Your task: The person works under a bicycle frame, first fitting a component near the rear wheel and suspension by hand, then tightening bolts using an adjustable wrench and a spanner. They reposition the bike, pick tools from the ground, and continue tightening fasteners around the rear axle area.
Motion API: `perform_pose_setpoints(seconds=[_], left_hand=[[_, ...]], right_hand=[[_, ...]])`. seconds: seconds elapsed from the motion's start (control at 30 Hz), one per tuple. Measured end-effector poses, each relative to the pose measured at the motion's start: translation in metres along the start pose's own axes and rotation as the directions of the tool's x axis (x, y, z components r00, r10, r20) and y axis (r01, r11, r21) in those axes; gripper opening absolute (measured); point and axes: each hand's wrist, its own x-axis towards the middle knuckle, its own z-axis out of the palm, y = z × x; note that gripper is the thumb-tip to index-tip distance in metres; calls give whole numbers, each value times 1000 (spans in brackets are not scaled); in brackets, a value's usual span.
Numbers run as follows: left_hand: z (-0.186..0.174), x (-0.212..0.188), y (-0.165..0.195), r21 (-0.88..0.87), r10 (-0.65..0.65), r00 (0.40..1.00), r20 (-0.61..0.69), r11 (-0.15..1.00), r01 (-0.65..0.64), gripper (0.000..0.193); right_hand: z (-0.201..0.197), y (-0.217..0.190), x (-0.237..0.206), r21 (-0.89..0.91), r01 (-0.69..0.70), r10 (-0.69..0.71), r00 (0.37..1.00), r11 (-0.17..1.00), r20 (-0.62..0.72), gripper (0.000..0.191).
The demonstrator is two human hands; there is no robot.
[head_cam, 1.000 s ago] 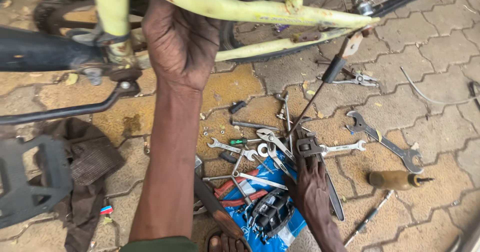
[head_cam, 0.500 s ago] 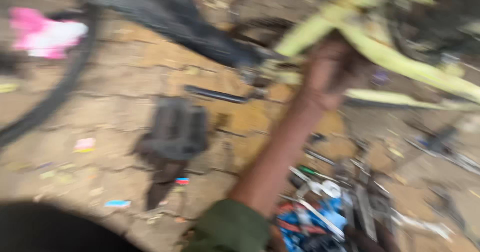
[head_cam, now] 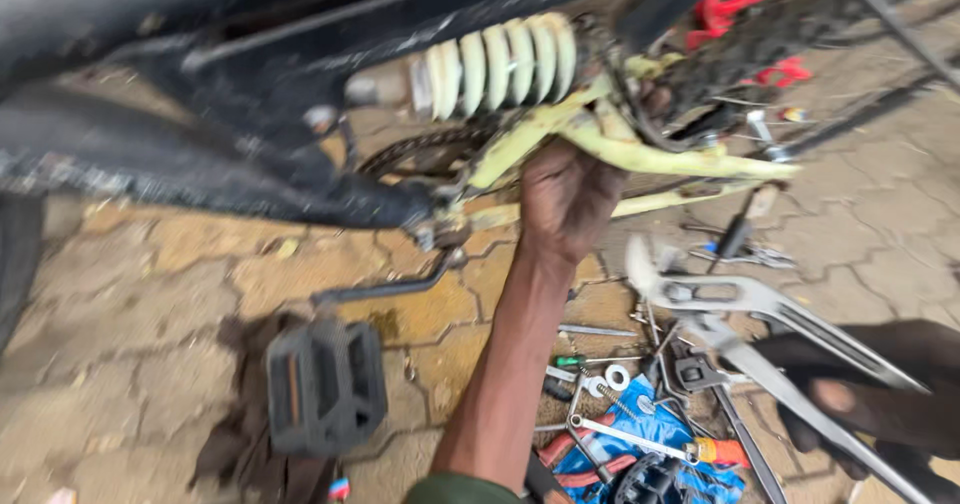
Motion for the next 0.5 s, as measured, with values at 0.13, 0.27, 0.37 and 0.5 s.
perform_pose_setpoints(seconds=[0.13,0.27,0.37,0.5], left_hand=[[-1,-10,-2,-296,37,982,184,955,19,48],[-18,-16,0,-291,16,987,158,956,31,43],[-28,-42,8,-139,-51,996,70,988,61,39],[-33,-119,17,97,-165,980,-114,980,176,35]], right_hand=[[35,-41,-24,-88,-183,182,983,979,-19,51],[89,-62,-9,-54,-218,218,976,975,8,53],[140,-61,8,651,114,-410,853,751,323,53],[194,-57,31,820,258,-519,853,511,55,55]])
